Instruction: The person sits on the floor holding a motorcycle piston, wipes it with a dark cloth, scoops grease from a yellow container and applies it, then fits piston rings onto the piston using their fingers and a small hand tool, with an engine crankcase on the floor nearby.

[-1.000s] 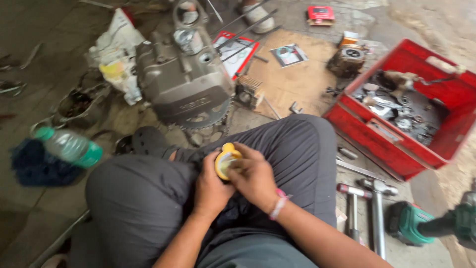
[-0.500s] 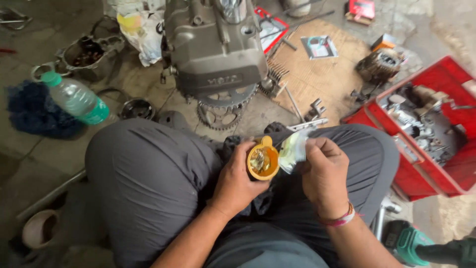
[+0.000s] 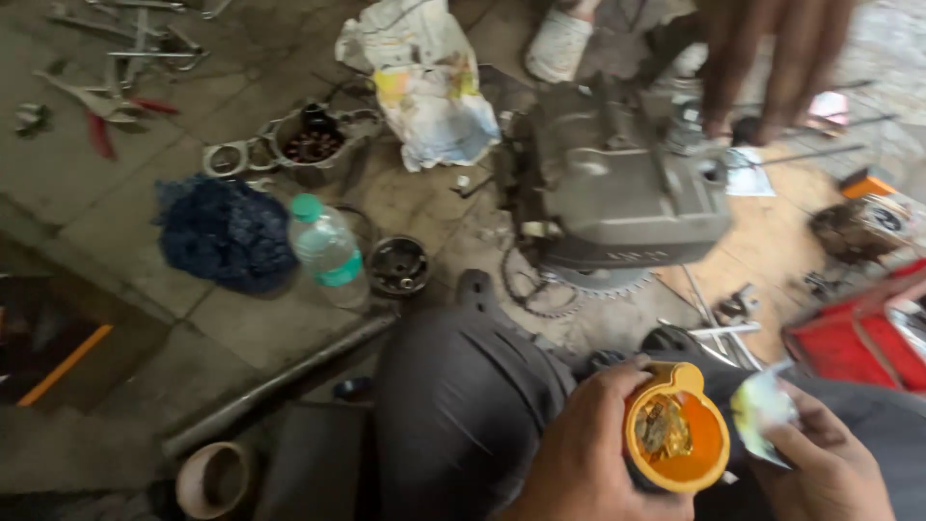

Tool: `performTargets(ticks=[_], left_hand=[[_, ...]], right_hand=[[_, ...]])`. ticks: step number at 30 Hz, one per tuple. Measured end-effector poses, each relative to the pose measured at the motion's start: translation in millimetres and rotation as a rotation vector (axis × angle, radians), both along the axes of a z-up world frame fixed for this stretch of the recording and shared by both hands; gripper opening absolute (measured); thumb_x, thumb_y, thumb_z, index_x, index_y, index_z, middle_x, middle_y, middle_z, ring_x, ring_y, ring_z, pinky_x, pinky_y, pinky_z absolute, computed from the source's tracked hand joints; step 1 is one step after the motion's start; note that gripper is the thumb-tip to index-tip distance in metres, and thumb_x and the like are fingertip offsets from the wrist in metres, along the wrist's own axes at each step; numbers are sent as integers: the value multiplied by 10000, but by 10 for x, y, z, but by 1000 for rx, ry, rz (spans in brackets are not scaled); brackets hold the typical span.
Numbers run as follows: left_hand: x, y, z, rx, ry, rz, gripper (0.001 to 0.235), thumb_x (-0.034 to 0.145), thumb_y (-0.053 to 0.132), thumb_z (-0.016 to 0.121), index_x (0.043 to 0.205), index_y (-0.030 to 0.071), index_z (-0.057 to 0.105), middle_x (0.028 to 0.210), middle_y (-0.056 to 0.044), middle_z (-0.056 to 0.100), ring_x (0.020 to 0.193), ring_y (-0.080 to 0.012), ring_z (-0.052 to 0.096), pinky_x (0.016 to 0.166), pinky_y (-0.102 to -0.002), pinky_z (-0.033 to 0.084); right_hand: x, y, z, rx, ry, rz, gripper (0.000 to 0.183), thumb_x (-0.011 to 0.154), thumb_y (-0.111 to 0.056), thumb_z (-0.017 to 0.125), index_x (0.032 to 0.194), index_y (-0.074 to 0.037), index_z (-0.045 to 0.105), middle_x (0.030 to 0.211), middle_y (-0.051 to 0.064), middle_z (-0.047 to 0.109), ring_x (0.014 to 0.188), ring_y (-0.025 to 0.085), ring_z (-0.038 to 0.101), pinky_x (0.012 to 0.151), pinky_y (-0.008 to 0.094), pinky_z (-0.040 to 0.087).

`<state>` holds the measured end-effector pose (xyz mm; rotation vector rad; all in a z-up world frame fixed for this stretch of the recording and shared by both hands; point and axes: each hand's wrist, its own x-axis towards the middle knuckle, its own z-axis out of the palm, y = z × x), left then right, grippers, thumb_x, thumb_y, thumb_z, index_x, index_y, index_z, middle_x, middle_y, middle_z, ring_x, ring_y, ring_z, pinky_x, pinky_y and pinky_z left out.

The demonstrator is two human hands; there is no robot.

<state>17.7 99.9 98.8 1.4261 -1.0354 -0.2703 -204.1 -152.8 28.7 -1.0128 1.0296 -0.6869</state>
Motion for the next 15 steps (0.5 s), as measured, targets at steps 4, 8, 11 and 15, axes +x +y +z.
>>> performTargets(ticks=[4,8,11,15], left_hand=[[644,569,480,61,-6,105,830,766,290,916,1430,25,494,1380,-188,634,1308,-300,671,1149,-411,544],[1129,1046,390,45,239,236,846,680,245,921,1373,12,495,1256,-139,696,1163,-238,729,1022,-375,591],[1431,1339,92,205,147,610,772,646,208,923,1311,35,570,1212,-112,719,1100,-211,725,970,-346,566],[1929,1627,-877,357,-151,917,724,665,202,957,1268,18,600,1208,-174,683,1113,-307,664,951,-416,523]], right_hand=[[44,-144,-428,62,-1,44,239,946,47,535,1130,-68,634,1191,126,701,1097,279,696,883,485,555],[522,148,-253,84,9,54,205,943,53,573,1087,-83,625,1149,112,712,1053,265,697,877,439,552],[690,277,-42,47,38,95,151,962,25,625,1089,-54,649,1098,90,711,991,218,683,849,396,544],[707,337,147,32,90,158,140,952,-29,648,1088,-39,679,1026,82,723,888,182,679,736,360,540]])
